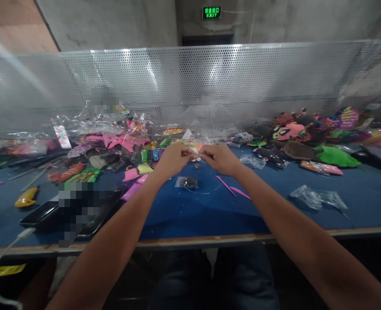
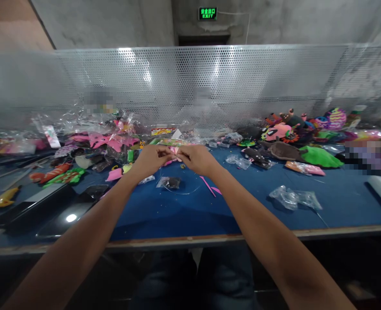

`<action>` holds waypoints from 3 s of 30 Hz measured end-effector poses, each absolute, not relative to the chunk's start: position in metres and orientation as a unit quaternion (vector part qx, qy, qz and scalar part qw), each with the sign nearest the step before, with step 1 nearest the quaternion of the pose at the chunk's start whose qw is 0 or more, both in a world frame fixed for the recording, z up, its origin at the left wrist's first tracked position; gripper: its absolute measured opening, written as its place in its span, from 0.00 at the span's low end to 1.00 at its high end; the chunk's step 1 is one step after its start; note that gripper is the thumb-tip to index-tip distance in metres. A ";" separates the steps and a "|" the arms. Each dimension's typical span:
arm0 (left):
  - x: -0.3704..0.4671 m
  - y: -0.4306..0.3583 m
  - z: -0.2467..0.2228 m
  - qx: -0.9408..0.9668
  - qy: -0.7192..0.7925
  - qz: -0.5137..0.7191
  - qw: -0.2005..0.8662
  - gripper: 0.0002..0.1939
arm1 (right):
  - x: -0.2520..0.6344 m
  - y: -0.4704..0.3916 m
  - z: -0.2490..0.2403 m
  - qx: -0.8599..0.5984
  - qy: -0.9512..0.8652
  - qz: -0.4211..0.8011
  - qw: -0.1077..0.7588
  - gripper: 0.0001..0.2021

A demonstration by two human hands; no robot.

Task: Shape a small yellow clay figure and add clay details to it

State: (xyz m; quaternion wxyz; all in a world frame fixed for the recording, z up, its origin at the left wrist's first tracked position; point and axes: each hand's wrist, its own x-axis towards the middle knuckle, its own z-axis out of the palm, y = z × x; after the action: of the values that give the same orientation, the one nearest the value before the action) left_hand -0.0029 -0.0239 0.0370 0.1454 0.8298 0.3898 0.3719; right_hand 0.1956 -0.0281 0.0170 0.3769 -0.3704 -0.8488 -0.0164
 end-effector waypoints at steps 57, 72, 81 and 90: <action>-0.011 -0.015 0.028 0.847 0.305 0.394 -0.187 0.11 | 0.194 -0.032 0.022 -0.418 -0.794 0.056 0.439 0.11; -0.014 -0.021 0.030 0.853 0.274 0.393 -0.209 0.14 | 0.194 -0.037 0.030 -0.351 -0.796 0.249 0.426 0.13; -0.008 -0.032 0.038 0.867 0.299 0.330 -0.225 0.14 | 0.191 -0.043 0.039 -0.401 -0.861 -0.032 0.310 0.06; -0.006 -0.026 0.035 0.831 0.355 0.364 -0.227 0.13 | 0.175 -0.041 0.030 -0.466 -0.798 -0.106 0.368 0.06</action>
State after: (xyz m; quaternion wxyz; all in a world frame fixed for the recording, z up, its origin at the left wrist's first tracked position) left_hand -0.0055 -0.0257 0.0353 -0.2265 0.8307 0.3547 0.3643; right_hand 0.1746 -0.0410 0.0297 0.3676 -0.4658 -0.7979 -0.1061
